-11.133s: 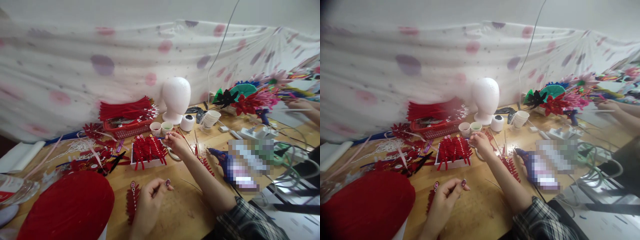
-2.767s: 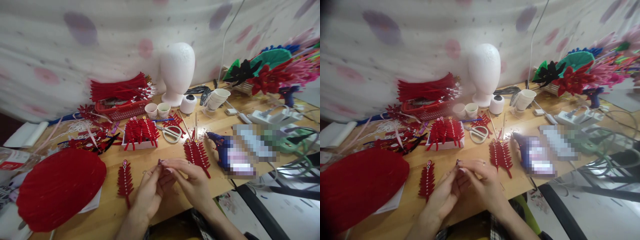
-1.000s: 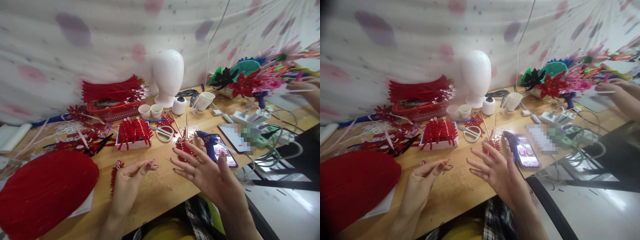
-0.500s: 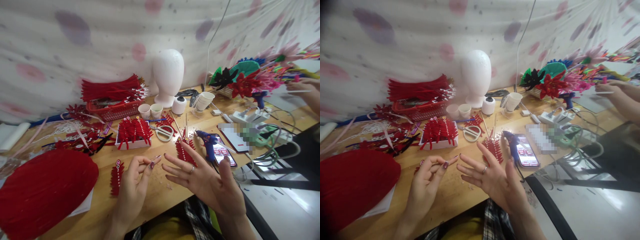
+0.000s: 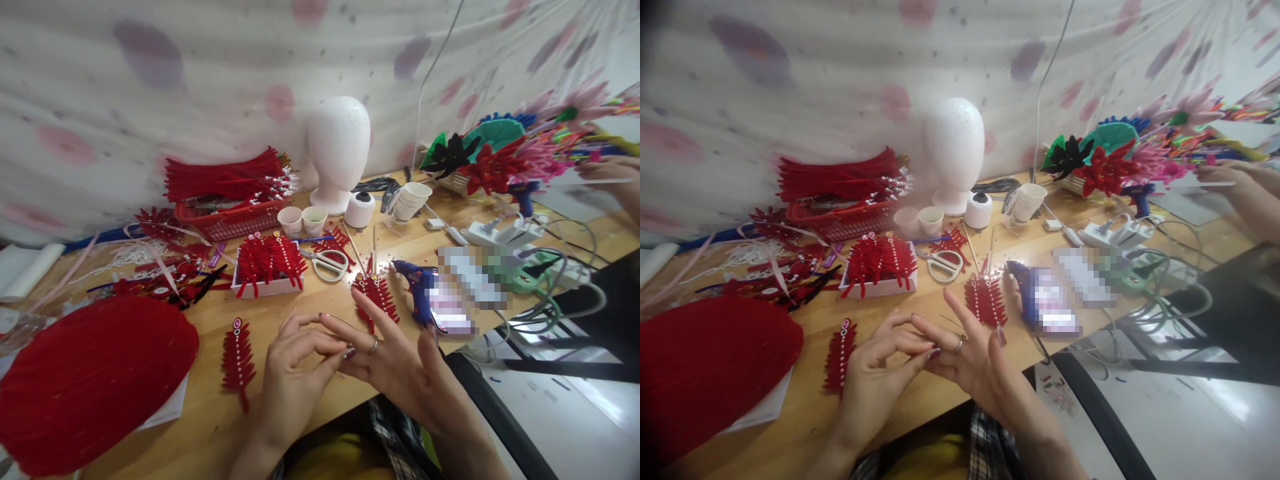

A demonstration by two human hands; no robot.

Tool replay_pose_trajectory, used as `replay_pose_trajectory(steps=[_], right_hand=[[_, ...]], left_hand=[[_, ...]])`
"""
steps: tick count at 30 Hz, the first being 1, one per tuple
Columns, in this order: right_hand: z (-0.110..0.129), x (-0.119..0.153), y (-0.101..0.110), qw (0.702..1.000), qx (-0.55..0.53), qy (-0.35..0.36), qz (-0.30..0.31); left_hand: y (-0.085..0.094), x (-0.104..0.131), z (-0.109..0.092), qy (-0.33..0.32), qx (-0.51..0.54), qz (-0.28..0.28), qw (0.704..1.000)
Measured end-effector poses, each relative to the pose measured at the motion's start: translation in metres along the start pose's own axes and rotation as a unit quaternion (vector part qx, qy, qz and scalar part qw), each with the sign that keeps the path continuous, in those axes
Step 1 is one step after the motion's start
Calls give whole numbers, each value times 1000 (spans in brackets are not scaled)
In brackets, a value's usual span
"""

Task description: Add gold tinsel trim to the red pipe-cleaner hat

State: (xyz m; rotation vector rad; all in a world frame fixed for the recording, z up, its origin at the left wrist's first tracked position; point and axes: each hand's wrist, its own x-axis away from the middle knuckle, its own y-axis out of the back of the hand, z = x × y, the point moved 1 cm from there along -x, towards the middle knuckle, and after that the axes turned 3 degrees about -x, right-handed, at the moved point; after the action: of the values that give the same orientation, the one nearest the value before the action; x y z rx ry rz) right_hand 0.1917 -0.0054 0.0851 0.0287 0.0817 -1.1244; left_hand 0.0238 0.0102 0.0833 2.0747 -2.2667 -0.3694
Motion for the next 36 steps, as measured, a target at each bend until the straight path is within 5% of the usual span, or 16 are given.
replay_pose_trajectory(steps=[5, 12, 16, 21, 26, 36], right_hand=[[-6, 13, 14, 989, -145, -38, -12], [-7, 26, 44, 982, -84, -59, -159], [-14, 10, 29, 971, -68, -46, -226], [-12, -18, -20, 994, -2, -29, -108], [-9, -33, -39, 987, 120, -1, -110], [-6, -29, -20, 981, 134, -22, -140]], left_hand=[[11, 1, 1, -90, -64, -33, 993], [26, -4, 11, 69, 120, -178, 974], [29, -12, 16, 187, 349, -144, 907], [20, -10, 12, 258, 470, -107, 838], [12, -2, 15, 228, 480, -52, 845], [20, -6, 13, 237, 418, -6, 877]])
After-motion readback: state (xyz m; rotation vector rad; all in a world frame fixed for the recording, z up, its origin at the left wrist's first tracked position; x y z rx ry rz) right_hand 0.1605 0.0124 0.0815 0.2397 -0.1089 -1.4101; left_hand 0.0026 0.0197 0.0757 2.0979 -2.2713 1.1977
